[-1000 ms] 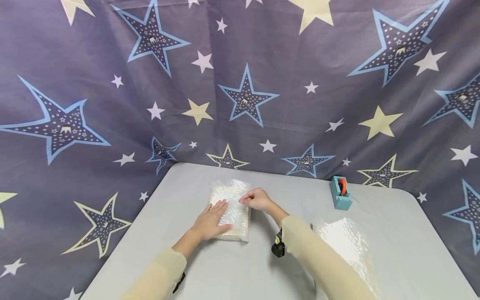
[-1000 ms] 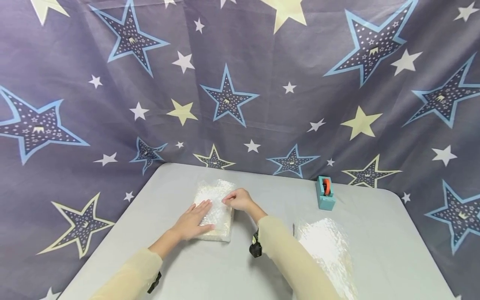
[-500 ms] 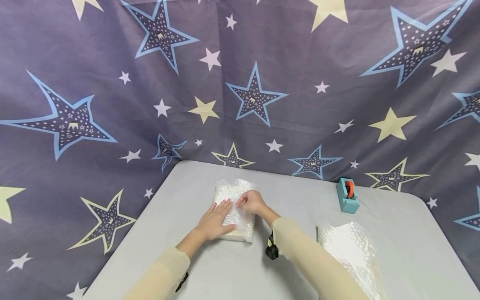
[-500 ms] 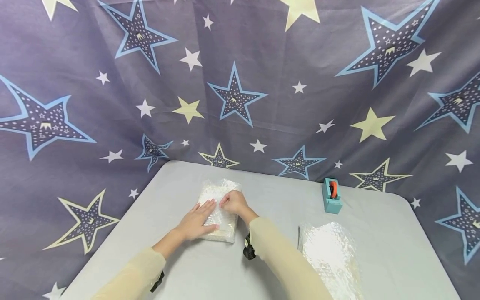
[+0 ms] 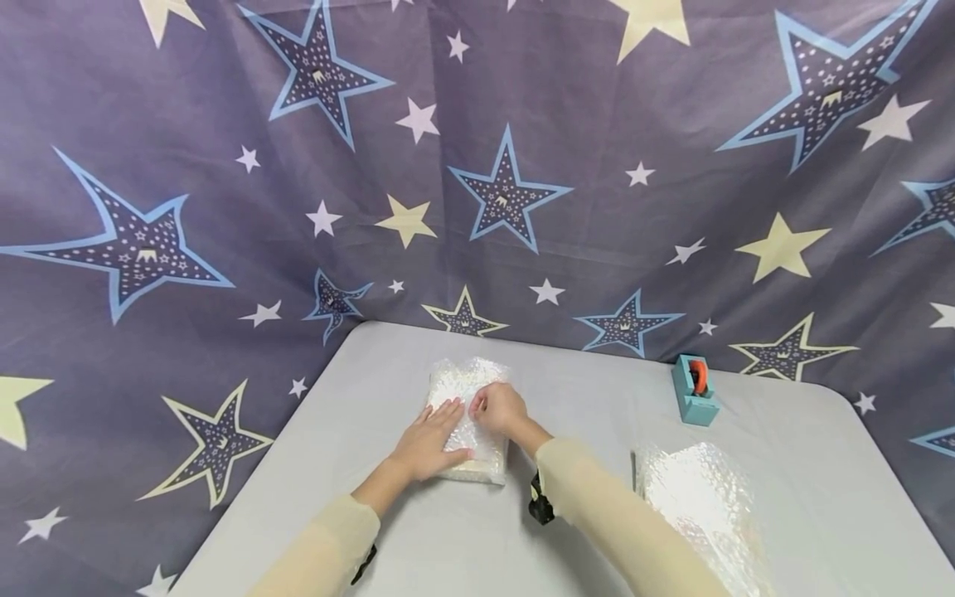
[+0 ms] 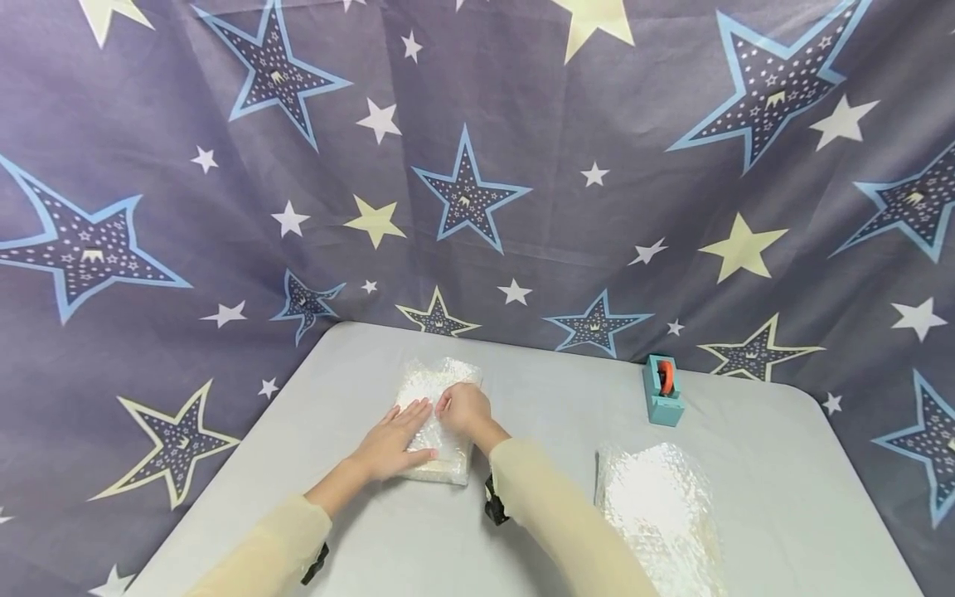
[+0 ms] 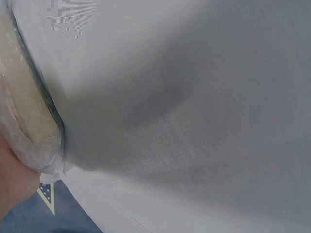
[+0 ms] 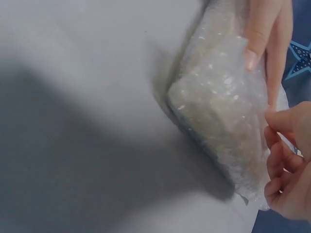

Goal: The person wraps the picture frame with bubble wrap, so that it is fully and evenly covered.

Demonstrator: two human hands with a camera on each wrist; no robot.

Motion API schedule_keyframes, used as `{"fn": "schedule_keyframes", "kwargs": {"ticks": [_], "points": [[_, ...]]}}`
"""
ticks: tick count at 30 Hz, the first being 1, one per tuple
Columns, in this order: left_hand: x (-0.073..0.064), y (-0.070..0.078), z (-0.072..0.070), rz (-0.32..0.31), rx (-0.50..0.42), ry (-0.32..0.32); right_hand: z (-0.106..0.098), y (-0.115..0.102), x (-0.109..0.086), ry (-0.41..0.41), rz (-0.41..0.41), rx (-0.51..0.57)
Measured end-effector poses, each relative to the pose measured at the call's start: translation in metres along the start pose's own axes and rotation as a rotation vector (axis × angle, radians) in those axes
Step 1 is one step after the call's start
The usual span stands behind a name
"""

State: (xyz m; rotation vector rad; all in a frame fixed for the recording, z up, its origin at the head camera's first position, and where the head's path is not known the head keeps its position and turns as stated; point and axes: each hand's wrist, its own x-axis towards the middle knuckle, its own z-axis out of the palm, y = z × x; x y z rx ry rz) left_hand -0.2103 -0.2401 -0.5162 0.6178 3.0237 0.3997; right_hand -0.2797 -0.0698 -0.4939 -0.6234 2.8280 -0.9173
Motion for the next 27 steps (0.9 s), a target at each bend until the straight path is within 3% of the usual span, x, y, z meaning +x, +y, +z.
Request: {"fn": "schedule_keyframes", "kwargs": {"ticks": [15, 27], "points": [[0.001, 0.000, 0.002, 0.007, 0.015, 0.004, -0.003, -0.002, 0.002, 0.124, 0.044, -0.225], [0.000, 0.000, 0.005, -0.004, 0.044, 0.012, -0.012, 0.014, -0.004, 0.193, 0.230, 0.047]]}}
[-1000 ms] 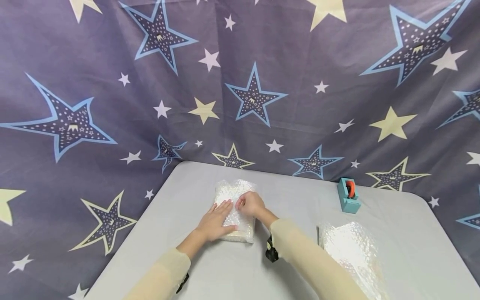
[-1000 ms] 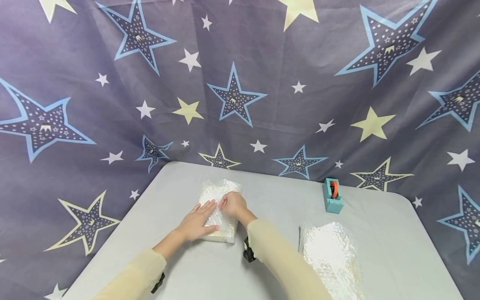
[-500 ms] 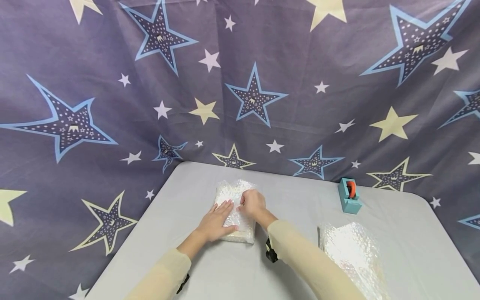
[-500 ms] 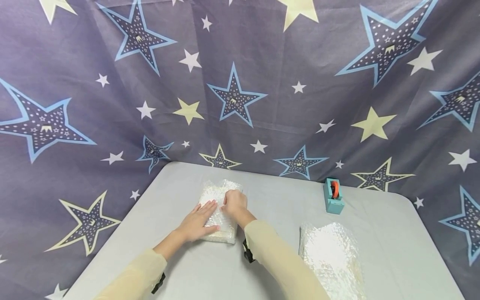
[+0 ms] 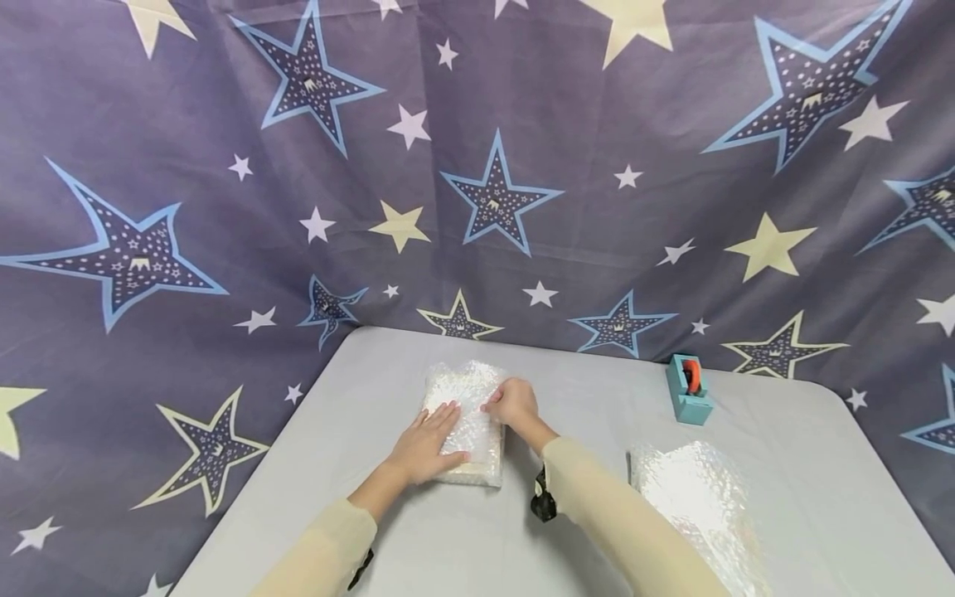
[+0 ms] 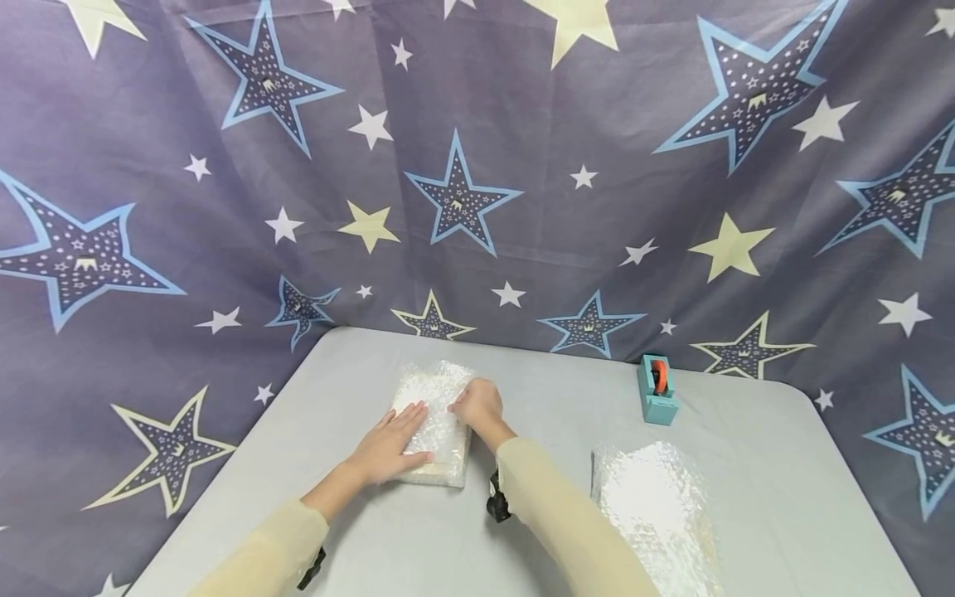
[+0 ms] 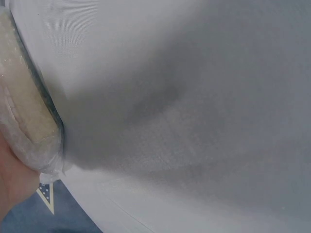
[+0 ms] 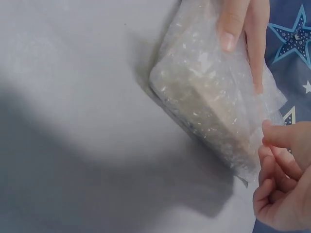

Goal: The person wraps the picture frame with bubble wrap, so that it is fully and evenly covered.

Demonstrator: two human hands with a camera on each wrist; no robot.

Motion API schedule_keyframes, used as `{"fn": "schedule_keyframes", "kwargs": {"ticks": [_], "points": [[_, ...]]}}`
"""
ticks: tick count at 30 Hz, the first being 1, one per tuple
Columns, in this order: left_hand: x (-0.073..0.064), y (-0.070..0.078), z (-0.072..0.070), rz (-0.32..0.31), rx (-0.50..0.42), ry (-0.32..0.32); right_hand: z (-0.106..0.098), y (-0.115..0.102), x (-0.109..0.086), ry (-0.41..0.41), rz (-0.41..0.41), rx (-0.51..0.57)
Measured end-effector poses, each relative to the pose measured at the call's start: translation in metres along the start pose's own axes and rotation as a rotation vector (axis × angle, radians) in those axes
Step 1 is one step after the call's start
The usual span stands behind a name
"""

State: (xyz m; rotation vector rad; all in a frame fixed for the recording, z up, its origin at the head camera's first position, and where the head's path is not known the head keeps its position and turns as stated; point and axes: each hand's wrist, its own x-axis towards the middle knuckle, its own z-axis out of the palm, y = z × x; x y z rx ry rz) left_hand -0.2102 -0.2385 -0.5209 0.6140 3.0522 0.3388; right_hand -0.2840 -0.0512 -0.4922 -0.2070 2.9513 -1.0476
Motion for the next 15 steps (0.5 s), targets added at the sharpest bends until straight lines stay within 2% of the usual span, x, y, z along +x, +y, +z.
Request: {"fn": "schedule_keyframes", "kwargs": {"ticks": [9, 12, 15], "points": [[-0.0008, 0.0029, -0.0009, 0.013, -0.029, 0.006, -0.0011, 0.0040, -0.0022, 0.015, 0.175, 0.098], [-0.0008, 0.0024, -0.0006, 0.010, -0.024, 0.004, -0.0017, 0.0058, -0.0018, 0.029, 0.165, 0.092], [-0.0013, 0.0007, 0.0000, 0.001, -0.016, 0.004, -0.0029, 0.0086, -0.0043, 0.087, 0.046, 0.068]]}}
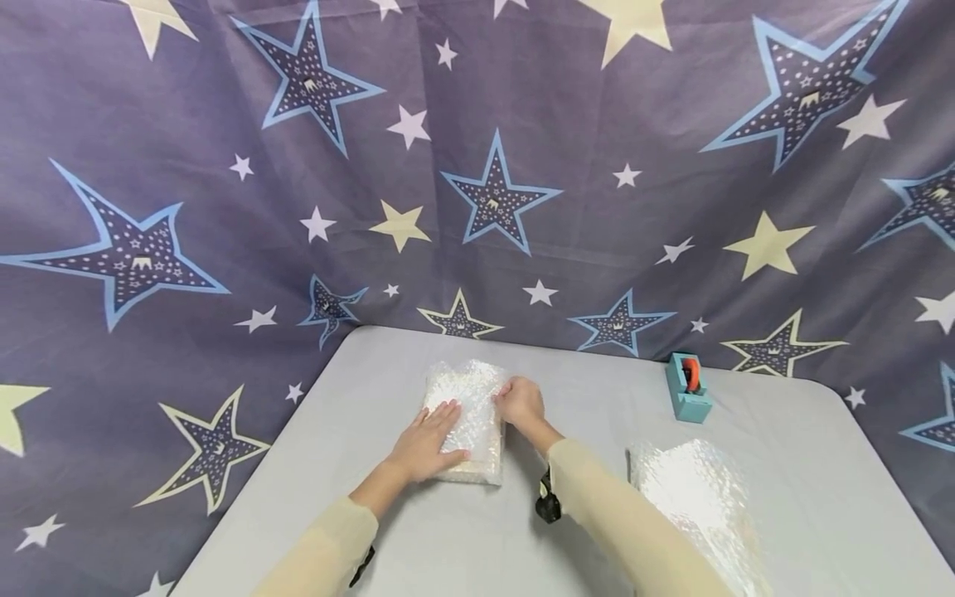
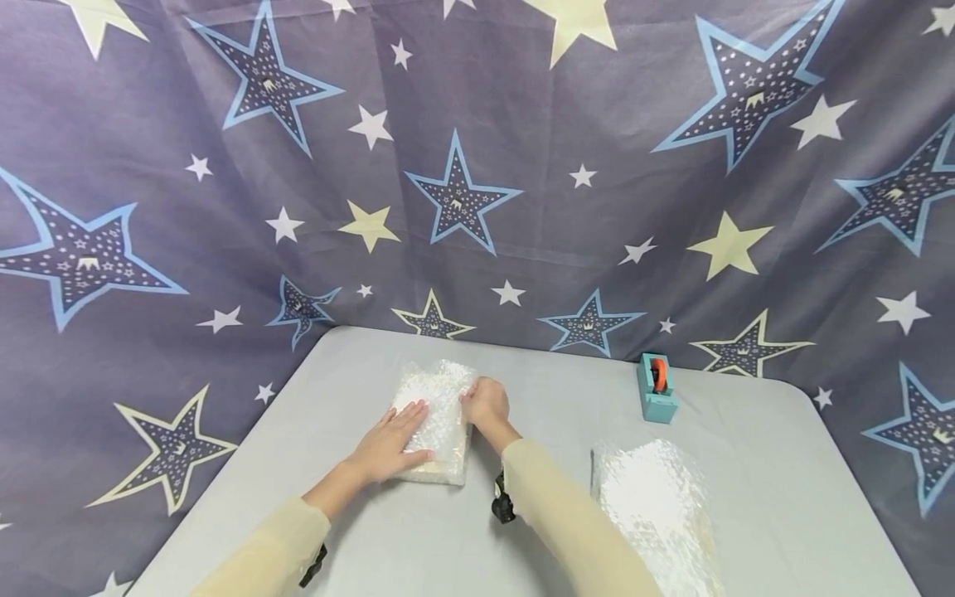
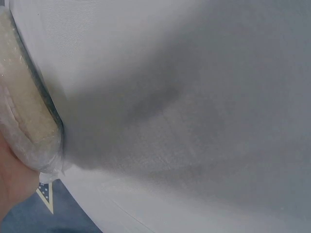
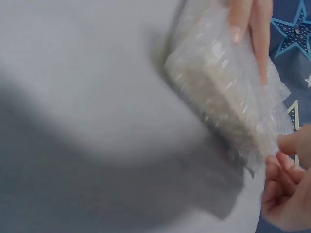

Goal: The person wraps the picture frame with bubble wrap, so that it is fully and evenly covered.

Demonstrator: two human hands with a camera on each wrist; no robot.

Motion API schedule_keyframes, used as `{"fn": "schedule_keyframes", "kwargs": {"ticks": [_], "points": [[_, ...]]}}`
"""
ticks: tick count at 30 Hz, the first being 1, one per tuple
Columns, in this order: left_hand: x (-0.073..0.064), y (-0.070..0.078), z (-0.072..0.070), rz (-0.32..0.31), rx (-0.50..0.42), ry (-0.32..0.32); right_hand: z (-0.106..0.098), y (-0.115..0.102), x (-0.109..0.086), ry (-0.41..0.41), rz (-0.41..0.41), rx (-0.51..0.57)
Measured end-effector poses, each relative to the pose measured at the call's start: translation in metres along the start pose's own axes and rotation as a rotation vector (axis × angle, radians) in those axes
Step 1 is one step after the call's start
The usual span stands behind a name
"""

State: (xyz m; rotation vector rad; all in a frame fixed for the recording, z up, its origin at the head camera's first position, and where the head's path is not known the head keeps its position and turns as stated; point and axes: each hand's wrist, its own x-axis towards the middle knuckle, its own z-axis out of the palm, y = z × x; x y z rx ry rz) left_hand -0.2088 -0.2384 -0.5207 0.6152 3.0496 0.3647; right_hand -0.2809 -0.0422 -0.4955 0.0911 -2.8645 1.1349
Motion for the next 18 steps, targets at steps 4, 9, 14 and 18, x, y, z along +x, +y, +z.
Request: {"fn": "schedule_keyframes", "kwargs": {"ticks": [4, 9, 14, 18], "points": [[0.001, 0.000, -0.001, -0.008, 0.003, -0.009, -0.004, 0.008, -0.009, 0.094, -0.380, -0.120], [0.001, 0.001, -0.004, -0.013, -0.004, -0.011, -0.006, 0.015, -0.030, -0.002, -0.762, -0.310], [0.002, 0.001, -0.004, -0.021, 0.007, -0.022, -0.005, 0.021, -0.037, -0.145, -0.733, -0.399], [0.003, 0.003, -0.005, -0.014, -0.009, -0.030, -0.004, 0.025, -0.037, -0.176, -0.720, -0.400]]}}
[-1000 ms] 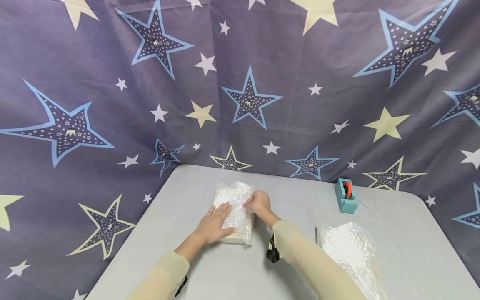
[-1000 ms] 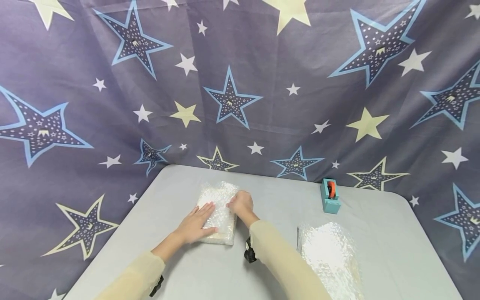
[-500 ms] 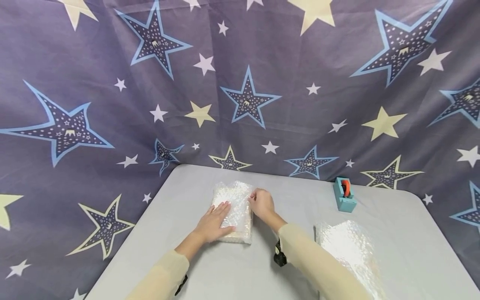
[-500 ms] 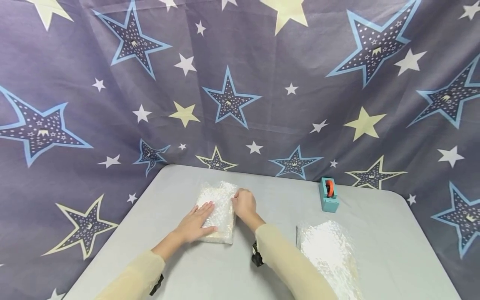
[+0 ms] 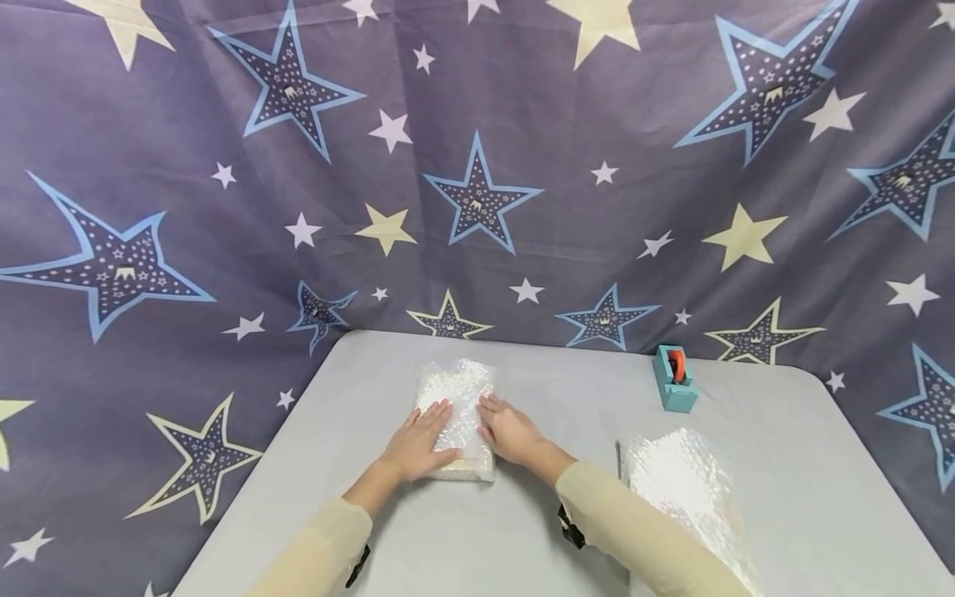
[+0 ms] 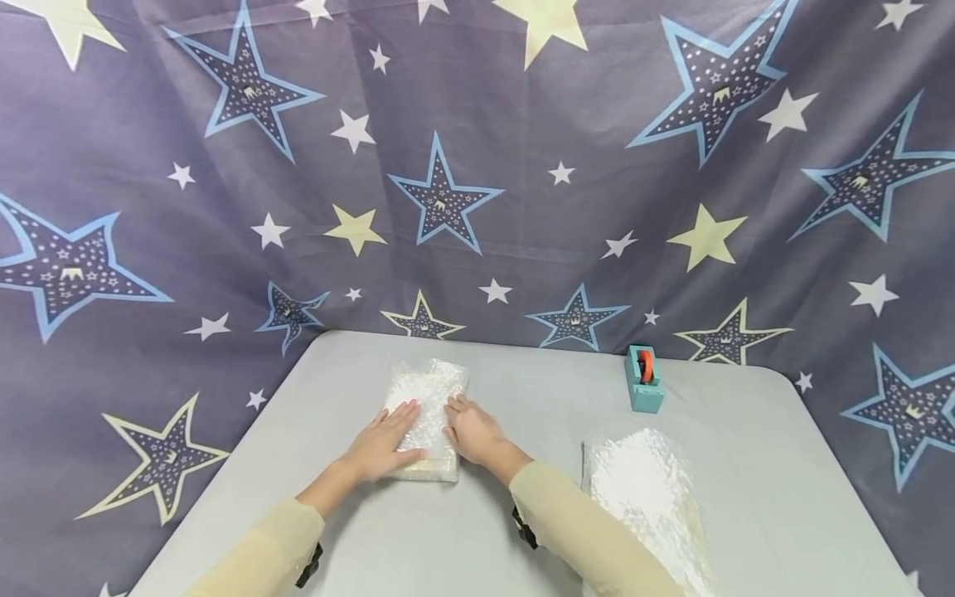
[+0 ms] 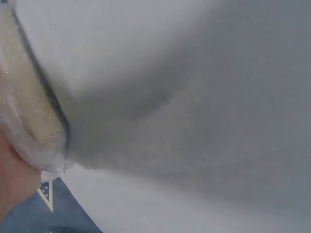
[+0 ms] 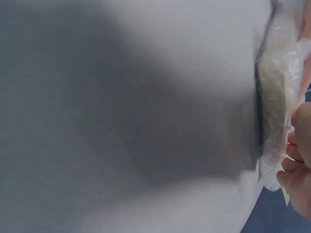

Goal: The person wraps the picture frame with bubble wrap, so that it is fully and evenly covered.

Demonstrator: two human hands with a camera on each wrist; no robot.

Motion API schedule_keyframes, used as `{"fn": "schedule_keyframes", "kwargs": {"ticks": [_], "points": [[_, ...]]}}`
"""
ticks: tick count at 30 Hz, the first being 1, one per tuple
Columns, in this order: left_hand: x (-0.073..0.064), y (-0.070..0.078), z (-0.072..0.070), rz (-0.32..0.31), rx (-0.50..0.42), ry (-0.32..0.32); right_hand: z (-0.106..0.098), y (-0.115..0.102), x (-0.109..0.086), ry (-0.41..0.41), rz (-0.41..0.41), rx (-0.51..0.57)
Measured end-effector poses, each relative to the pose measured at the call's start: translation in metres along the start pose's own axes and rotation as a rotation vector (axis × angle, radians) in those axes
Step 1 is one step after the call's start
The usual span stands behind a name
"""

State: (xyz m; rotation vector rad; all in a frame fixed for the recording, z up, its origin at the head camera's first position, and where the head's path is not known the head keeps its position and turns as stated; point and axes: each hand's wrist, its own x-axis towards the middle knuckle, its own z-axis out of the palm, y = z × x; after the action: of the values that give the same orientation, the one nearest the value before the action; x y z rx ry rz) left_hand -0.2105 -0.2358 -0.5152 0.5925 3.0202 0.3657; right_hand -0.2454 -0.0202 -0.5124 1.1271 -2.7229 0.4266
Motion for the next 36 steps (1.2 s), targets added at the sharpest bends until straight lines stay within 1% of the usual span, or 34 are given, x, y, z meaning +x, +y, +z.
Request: {"fn": "schedule_keyframes", "kwargs": {"ticks": [3, 8, 11, 14, 17, 21, 24, 27, 29, 31, 34, 36], "points": [[0.002, 0.002, -0.004, 0.004, 0.006, -0.025, 0.002, 0.001, -0.001, 0.005, -0.001, -0.022], [0.003, 0.010, -0.016, -0.013, 0.029, -0.074, 0.008, 0.001, -0.003, -0.003, 0.019, -0.063], [0.004, 0.015, -0.019, 0.014, 0.055, -0.074, 0.010, 0.001, -0.004, -0.005, 0.027, -0.053], [0.006, 0.019, -0.017, 0.059, 0.087, -0.088, 0.011, 0.002, -0.004, -0.002, 0.028, -0.046], [0.007, 0.021, -0.015, 0.078, 0.070, -0.104, 0.009, 0.003, -0.002, 0.001, 0.034, -0.014], [0.007, 0.020, -0.013, 0.070, 0.059, -0.123, 0.005, 0.003, 0.000, -0.004, 0.049, 0.020], [0.010, 0.020, -0.014, 0.077, 0.059, -0.135, 0.000, 0.003, 0.001, 0.002, 0.050, 0.011], [0.009, 0.020, -0.014, 0.069, 0.057, -0.153, -0.004, 0.001, 0.003, 0.002, 0.027, -0.002], [0.010, 0.020, -0.013, 0.063, 0.061, -0.153, -0.006, -0.001, 0.004, -0.016, 0.002, 0.001], [0.010, 0.020, -0.013, 0.060, 0.064, -0.146, -0.007, -0.002, 0.004, -0.052, -0.019, 0.006], [0.009, 0.019, -0.011, 0.064, 0.050, -0.126, -0.005, -0.004, 0.003, -0.085, -0.018, 0.033], [0.006, 0.017, -0.009, 0.066, 0.047, -0.122, 0.000, -0.005, 0.002, -0.085, -0.005, 0.059]]}}
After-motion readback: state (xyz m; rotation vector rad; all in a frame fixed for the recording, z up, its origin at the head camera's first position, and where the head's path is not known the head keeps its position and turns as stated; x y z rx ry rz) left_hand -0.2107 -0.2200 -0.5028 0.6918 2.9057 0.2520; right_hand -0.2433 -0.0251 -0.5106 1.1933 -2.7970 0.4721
